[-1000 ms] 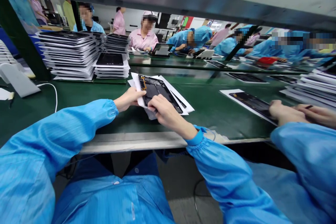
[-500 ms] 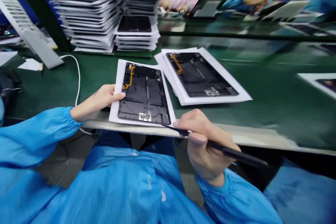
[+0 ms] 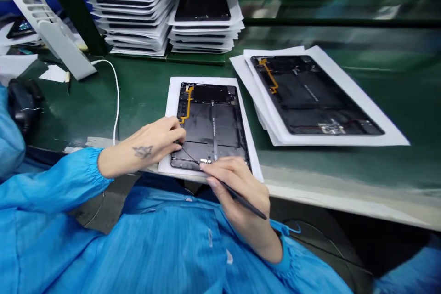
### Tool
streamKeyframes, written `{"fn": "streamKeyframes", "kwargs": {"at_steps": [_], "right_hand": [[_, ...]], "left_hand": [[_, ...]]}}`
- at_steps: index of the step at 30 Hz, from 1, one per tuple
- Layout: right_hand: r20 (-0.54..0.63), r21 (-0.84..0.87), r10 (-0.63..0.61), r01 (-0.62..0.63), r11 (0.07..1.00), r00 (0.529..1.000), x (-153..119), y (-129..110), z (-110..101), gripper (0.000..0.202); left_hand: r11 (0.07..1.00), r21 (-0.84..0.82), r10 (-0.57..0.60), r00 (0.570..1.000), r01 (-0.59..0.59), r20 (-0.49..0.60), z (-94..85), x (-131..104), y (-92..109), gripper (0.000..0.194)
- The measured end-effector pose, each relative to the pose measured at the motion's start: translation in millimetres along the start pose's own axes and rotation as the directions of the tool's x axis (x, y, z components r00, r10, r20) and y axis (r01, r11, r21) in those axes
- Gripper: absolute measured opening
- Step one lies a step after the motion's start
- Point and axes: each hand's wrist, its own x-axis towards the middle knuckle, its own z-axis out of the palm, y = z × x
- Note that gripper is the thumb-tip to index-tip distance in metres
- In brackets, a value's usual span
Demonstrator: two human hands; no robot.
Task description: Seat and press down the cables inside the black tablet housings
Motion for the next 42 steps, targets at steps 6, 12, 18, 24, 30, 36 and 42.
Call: {"fn": "streamKeyframes", "kwargs": {"at_steps": [6, 12, 18, 24, 30, 36, 42], "right_hand": [[-0.034, -0.009, -0.007, 0.006, 1.0, 0.999, -2.6, 0.7, -8.5, 0.026], [0.045, -0.246, -0.129, 0.136, 0.96, 0.991, 8.0, -5.4, -2.7, 0.036], [0.194, -0.44, -0.132, 0.207, 0.874, 0.972, 27.3, -4.3, 27.4, 0.023], [0.173, -0.26, -0.091, 0.134, 0.956, 0.981, 31.7, 6.7, 35.0, 0.023], [0.176, -0.195, -0.037, 0.072, 0.978, 0.984, 32.2, 9.0, 33.5, 0.021], [0.176, -0.221, -0.044, 0.083, 0.972, 0.983, 32.5, 7.5, 34.2, 0.025], [0.165, -0.284, -0.114, 0.157, 0.946, 0.98, 26.3, 8.5, 24.4, 0.032]], "left_hand": [[0.999, -0.033, 0.042, 0.998, -0.041, 0.052, 0.5, 9.2, -0.5, 0.012], [0.996, -0.085, -0.004, 0.979, -0.014, -0.206, 6.1, -13.8, 26.0, 0.011], [0.984, -0.177, -0.08, 0.935, 0.019, -0.347, 16.3, -27.6, 46.1, 0.009], [0.912, -0.381, -0.322, 0.843, 0.154, -0.43, 26.4, -36.8, 45.2, 0.009], [0.909, -0.39, -0.33, 0.827, 0.148, -0.455, 28.6, -34.3, 46.8, 0.007], [0.906, -0.384, -0.347, 0.835, 0.179, -0.428, 28.2, -31.4, 49.5, 0.004], [0.941, -0.259, -0.306, 0.872, 0.217, -0.383, 23.4, -31.3, 46.2, 0.008]]}}
